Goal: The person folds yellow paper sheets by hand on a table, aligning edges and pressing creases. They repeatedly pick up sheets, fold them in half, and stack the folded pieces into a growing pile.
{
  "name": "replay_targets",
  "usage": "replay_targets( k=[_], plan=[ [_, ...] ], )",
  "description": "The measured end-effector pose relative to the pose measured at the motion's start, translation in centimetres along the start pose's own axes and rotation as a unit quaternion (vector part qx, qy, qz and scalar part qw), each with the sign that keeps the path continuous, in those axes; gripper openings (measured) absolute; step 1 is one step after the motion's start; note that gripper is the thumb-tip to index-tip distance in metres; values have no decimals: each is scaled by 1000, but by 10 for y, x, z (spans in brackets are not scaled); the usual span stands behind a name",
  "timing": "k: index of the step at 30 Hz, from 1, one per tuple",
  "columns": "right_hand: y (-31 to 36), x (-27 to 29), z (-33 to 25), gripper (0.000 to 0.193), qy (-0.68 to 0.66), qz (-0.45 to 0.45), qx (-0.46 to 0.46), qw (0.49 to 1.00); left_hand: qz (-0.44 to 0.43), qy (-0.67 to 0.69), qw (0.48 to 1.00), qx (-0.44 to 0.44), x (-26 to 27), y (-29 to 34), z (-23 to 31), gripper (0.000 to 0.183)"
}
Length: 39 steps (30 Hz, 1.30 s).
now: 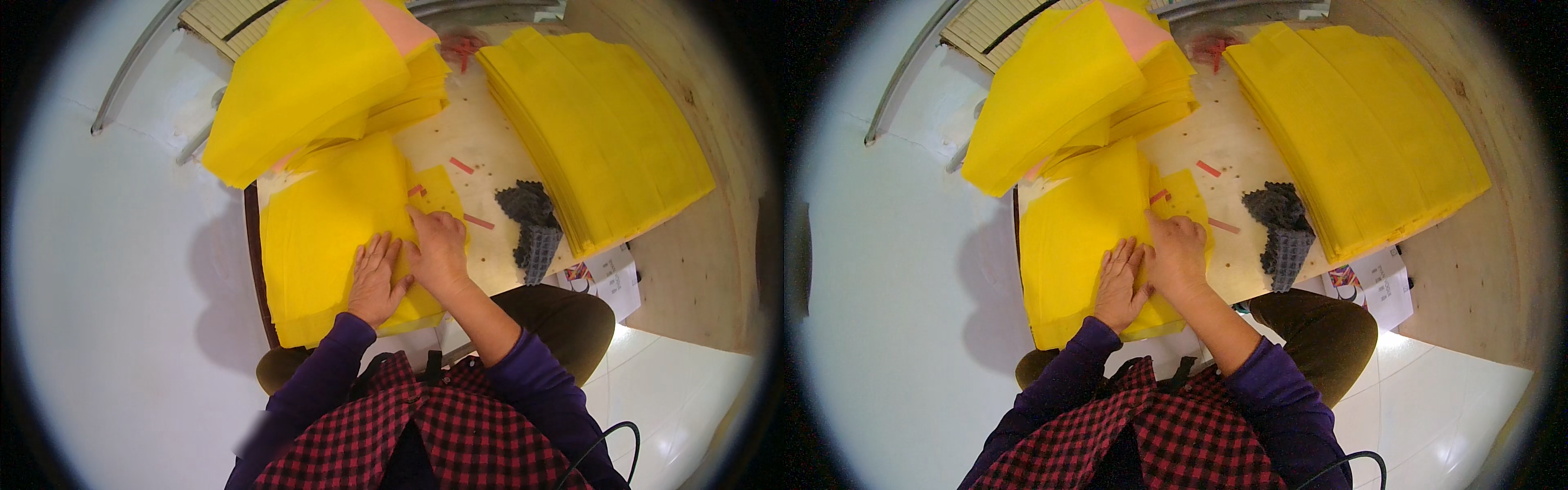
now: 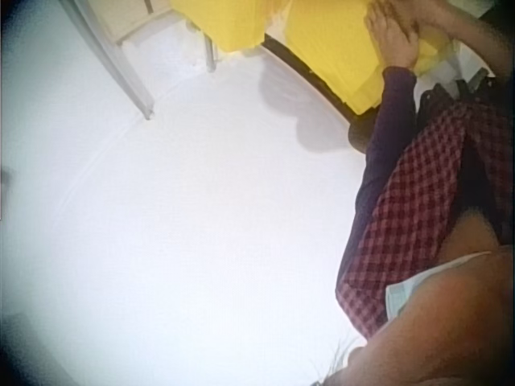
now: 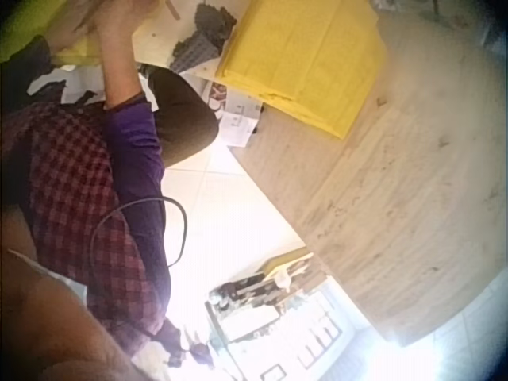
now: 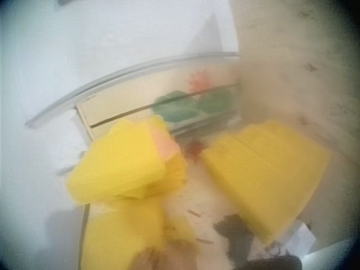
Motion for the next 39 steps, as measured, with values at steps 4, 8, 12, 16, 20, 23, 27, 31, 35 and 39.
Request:
replay_targets(
  k=[4,8,12,16,20,23,27,31,35,39],
  plan=[
    [-5,-7,-1,58,1,-44,-12,999,4,6,1000,-3,1,0,0,67],
    [5,-18,-3,58,-61,-94,-25,993,24,34,999,-3,2,2,-4,71],
    [9,-29,25,59,-87,-149,-124,977,51,41,998,-5,2,5,-5,71],
    [10,-36,42,61,-142,-192,-119,964,75,38,996,-28,3,7,-5,69],
    [15,-20,37,58,-222,-129,-91,962,95,86,991,-36,7,10,-13,67],
    [22,-23,43,52,-241,-178,-170,939,113,155,981,-35,8,13,-19,64],
    [19,-34,37,35,-337,-259,-222,877,127,250,960,-23,14,13,-26,62],
    [21,-39,36,24,-427,-287,-284,809,102,259,959,-54,38,25,-20,63],
    [18,-41,31,25,-461,-285,-294,787,24,162,986,-20,53,66,-10,67],
    [15,-42,29,27,-481,-295,-299,769,49,52,997,40,54,97,-19,56]
  ],
)
Point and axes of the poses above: each hand's wrist, its own y-axis away from the middle knuckle, its own x-axis out of the back of the hand, z = x × y, the point moved 9 cm from there along -y, towards the middle knuckle, and after that the axes turned 12 degrees about -x, right-handed, at the moved point
